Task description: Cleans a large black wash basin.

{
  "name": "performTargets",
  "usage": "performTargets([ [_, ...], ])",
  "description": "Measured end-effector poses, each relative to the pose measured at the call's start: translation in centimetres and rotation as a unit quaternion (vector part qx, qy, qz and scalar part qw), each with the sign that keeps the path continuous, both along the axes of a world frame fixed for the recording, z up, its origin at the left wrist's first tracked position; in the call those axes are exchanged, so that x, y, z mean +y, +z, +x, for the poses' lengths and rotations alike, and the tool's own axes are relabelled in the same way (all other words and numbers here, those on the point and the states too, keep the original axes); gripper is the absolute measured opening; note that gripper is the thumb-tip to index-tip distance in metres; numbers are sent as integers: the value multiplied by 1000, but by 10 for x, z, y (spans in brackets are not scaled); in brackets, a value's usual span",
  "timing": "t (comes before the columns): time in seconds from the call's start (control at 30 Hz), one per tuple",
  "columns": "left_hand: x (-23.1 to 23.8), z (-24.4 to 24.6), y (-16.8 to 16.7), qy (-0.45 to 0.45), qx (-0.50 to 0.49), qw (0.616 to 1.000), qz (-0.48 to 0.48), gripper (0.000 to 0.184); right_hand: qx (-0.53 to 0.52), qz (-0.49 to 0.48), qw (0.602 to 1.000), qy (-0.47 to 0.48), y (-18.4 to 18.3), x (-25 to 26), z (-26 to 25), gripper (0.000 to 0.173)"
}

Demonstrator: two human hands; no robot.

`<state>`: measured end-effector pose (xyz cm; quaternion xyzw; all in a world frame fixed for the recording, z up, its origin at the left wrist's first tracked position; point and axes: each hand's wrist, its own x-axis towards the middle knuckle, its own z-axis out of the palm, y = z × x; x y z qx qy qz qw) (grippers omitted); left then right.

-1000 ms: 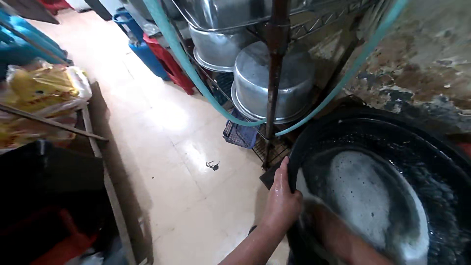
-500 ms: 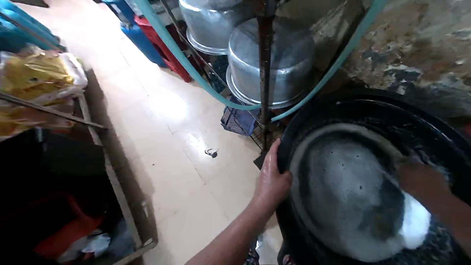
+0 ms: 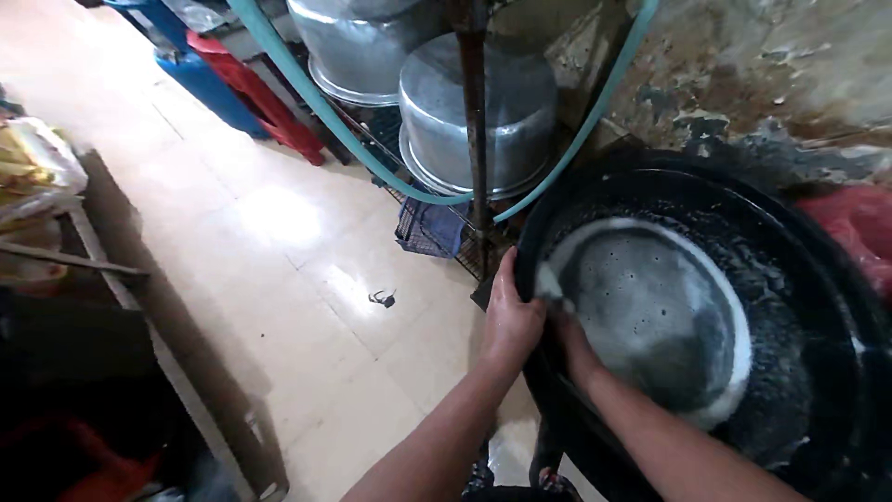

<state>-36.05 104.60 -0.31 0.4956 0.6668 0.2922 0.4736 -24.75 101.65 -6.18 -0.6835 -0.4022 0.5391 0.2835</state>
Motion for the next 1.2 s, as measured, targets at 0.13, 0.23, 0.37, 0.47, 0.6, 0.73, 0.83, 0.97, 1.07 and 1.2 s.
performTargets([
  [0.13,3,1,2,-5,-1,1000,-16,90,-53,1,999,-12,14,6,-13,46],
  [0.23,4,1,3,-11,0,1000,-4,87,-188,-184,944,199,25,-61,47,50],
  [0.37,20,-5,5,-51,-18,998,14,91,-430,-300,761,382,29,-111,177,49],
  [0.47,60,-6,4,-73,-11,996,52,98,-437,-315,749,386,32,-97,177,49],
  [0.6,17,-19,-5,-24,-113,993,19,92,-250,-303,879,271,27,-78,81,53],
  [0.73,-79,-5,-16,110,-213,969,-57,78,-15,-73,997,-12,28,-33,-8,48],
  [0.83,-58,-6,-5,118,-185,974,-60,76,-40,-20,999,-17,49,-31,-23,45],
  [0.97,21,-19,0,30,-101,993,-49,70,-235,-152,924,258,61,-93,78,42],
  [1.07,70,-17,2,-35,-48,998,-18,70,-454,-260,758,390,53,-102,180,48],
  [1.2,37,-19,0,-38,-112,993,11,83,-437,-338,749,366,36,-92,171,52],
])
